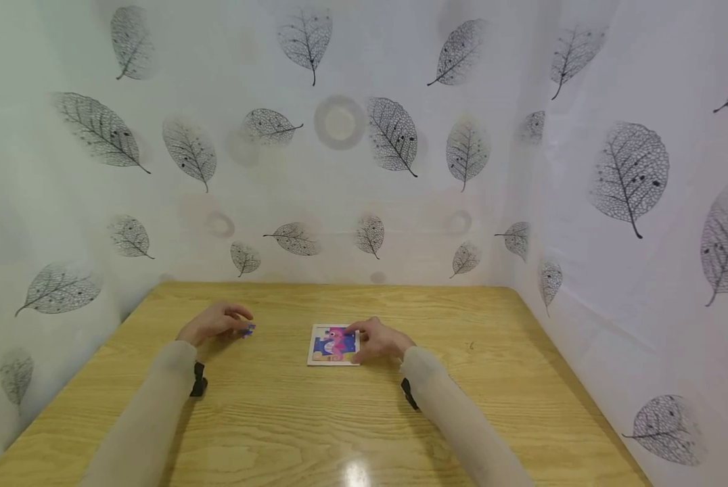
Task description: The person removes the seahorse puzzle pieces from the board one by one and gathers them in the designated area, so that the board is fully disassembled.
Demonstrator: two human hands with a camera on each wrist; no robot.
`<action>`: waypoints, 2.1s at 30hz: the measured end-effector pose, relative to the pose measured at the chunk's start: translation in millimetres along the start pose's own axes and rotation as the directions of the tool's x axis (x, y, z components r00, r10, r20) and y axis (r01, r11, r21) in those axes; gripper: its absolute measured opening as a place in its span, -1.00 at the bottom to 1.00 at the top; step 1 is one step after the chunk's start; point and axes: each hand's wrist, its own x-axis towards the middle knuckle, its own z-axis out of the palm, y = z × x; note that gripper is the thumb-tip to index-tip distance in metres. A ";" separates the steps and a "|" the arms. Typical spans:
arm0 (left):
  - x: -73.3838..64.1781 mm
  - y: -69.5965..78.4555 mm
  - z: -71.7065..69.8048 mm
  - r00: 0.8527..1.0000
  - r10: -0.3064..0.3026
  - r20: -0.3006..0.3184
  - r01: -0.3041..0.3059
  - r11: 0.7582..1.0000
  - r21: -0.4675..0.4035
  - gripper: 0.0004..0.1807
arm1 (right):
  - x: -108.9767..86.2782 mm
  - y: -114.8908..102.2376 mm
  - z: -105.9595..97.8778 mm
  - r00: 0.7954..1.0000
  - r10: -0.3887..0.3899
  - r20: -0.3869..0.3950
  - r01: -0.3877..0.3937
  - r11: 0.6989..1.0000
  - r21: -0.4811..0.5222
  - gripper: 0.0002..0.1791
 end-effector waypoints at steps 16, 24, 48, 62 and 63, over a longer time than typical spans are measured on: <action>17.0 36.5 37.3 0.995 0.022 0.100 -0.004 0.985 -0.174 -0.57 | -1.6 -3.1 -1.6 0.999 -0.034 -0.001 0.034 0.999 0.002 -0.33; 18.5 61.1 64.9 0.992 0.069 0.105 -0.055 0.991 -0.125 -0.60 | 0.1 -1.8 -1.9 0.998 -0.062 0.001 0.062 0.998 0.003 -0.31; 38.2 92.6 112.8 0.986 0.132 0.104 -0.124 0.989 -0.076 -0.68 | -2.8 -3.4 -2.7 0.999 -0.039 -0.012 0.039 0.999 -0.017 -0.24; 41.5 102.6 124.2 0.995 0.061 0.077 -0.056 0.997 -0.061 -0.68 | -0.4 -2.4 -3.0 0.999 -0.049 -0.018 0.048 0.999 -0.012 -0.23; 42.3 102.8 124.8 0.996 0.060 0.073 -0.056 0.997 -0.056 -0.69 | -0.4 -2.5 -2.7 0.999 -0.048 -0.018 0.048 0.999 -0.011 -0.24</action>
